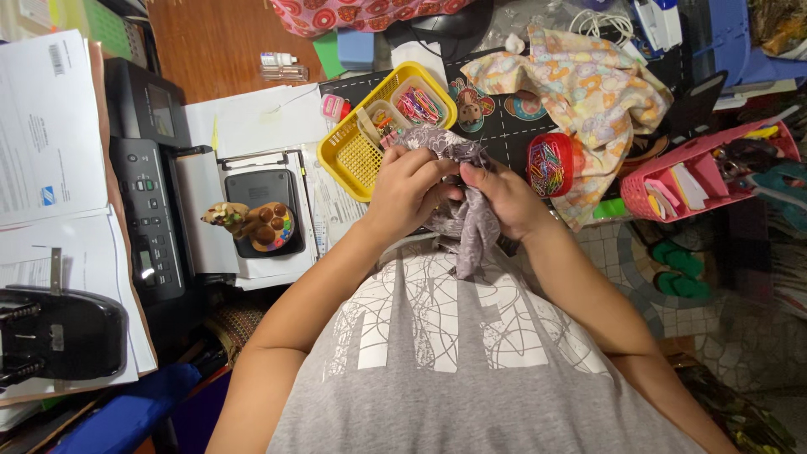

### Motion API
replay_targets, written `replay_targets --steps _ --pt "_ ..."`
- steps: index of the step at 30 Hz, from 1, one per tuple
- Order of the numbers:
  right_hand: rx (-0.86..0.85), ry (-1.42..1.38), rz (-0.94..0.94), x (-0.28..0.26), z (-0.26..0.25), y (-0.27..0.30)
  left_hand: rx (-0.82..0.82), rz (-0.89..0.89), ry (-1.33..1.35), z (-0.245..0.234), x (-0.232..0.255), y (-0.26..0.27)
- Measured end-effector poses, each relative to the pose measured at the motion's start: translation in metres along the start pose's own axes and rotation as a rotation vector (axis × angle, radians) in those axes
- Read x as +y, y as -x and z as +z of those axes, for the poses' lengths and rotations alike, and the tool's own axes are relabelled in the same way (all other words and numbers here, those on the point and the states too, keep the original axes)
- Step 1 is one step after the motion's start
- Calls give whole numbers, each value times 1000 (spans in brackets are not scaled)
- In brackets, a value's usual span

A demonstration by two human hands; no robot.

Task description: The person organizes small stationery items on a cluttered desk. They wipe a red container with a cloth, then place colorful paper clips into it. They also handle a pink organizer containing scissors and pens, moving items between compartments.

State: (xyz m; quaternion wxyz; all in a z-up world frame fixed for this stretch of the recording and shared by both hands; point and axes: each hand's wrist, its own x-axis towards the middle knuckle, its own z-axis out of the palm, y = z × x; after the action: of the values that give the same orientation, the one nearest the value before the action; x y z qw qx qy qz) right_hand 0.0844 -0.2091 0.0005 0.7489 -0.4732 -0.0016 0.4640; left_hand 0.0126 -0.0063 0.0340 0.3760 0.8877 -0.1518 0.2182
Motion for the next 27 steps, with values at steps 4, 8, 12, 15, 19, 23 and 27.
replay_targets --steps 4,8,12,15,19,23,27 --pt "-164 -145 96 -8 -4 -3 69 19 71 0 -3 7" --pt "-69 219 -56 -6 1 -2 96 -7 88 6 -4 17" --pt "223 231 -370 -3 9 -3 220 -31 141 9 -7 20" --pt "188 297 -408 -10 15 11 154 -5 25 -3 -8 17" --pt "101 926 -534 -17 38 20 62 112 -169 -5 -5 14" --pt "83 1201 -472 -37 49 14 27 137 -288 -10 -12 13" --pt "-46 1237 -381 -39 35 9 34 132 -284 -12 -9 15"
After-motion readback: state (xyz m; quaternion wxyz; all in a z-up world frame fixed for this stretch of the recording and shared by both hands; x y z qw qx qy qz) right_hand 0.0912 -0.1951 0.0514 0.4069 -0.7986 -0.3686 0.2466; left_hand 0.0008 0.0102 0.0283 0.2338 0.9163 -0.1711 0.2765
